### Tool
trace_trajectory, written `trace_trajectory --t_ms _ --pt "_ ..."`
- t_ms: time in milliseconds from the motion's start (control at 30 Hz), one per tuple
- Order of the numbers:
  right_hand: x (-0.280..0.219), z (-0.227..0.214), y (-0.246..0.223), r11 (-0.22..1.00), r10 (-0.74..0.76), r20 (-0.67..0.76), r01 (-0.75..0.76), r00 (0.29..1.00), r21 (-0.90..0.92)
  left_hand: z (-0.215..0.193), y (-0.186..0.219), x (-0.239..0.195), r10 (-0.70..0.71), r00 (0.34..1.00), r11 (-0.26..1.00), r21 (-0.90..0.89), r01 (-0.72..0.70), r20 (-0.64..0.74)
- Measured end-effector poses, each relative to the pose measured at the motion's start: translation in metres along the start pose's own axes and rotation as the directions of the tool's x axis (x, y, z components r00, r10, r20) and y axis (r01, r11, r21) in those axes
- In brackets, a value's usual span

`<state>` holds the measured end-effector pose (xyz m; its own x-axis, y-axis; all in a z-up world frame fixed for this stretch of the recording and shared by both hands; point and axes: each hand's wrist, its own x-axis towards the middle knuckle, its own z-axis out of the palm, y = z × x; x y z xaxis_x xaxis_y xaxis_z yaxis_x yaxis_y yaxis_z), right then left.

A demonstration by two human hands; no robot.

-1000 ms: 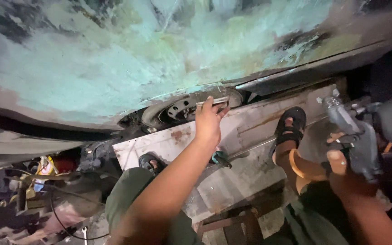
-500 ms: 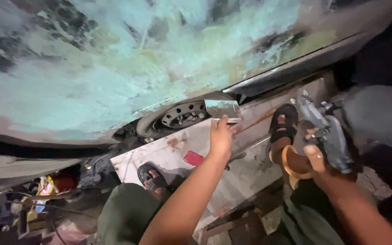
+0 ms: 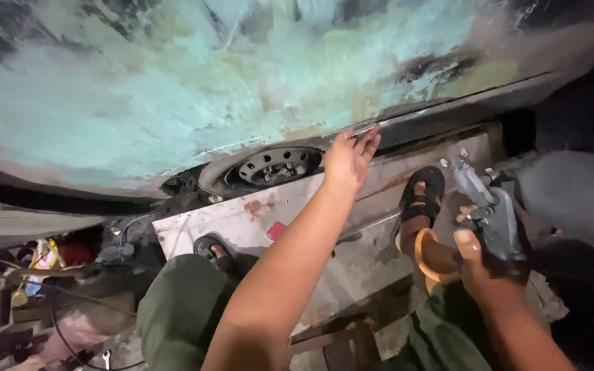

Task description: The person applies a light-colored body filler to a car's wheel arch using a metal scraper and a red plastic spreader. They then use a sanding block to smooth the applied filler on the vehicle's surface.

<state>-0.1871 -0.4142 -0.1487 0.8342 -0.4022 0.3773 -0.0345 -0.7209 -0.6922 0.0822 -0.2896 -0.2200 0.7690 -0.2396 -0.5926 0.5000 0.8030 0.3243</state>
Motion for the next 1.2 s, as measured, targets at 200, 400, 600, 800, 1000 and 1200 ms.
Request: trace_trajectory --t_ms 200,400,600,800,1000,1200 --pt "-0.004 0.001 0.007 0.995 -0.074 -0.063 0.078 0.995 0.065 0.029 0.01 -0.044 -0.051 0.997 0.977 0.203 0.061 -0.054" --pt "0.003 0.0 0.006 0.996 0.069 -0.002 -0.069 0.998 0.062 -0.004 -0.031 -0.055 -0.073 0.996 0.938 0.334 0.089 -0.059" --pt "0.0 0.007 0.006 0.983 0.04 -0.059 -0.029 0.997 0.183 -0.039 -0.05 -0.068 -0.017 0.987 0.574 0.807 0.138 -0.157" --pt "0.004 0.004 -0.007 0.974 0.123 -0.061 -0.108 0.991 0.2 -0.033 -0.071 0.016 0.024 1.0 0.936 0.352 -0.015 -0.02" --pt "0.006 0.0 0.006 0.983 -0.085 -0.047 0.091 0.995 0.16 0.007 -0.05 -0.014 -0.111 0.981 0.886 0.463 0.026 0.158" --pt "0.006 0.003 0.004 0.994 -0.011 -0.033 0.015 0.999 0.113 -0.004 -0.051 -0.072 -0.173 0.985 0.715 0.684 0.145 -0.028"
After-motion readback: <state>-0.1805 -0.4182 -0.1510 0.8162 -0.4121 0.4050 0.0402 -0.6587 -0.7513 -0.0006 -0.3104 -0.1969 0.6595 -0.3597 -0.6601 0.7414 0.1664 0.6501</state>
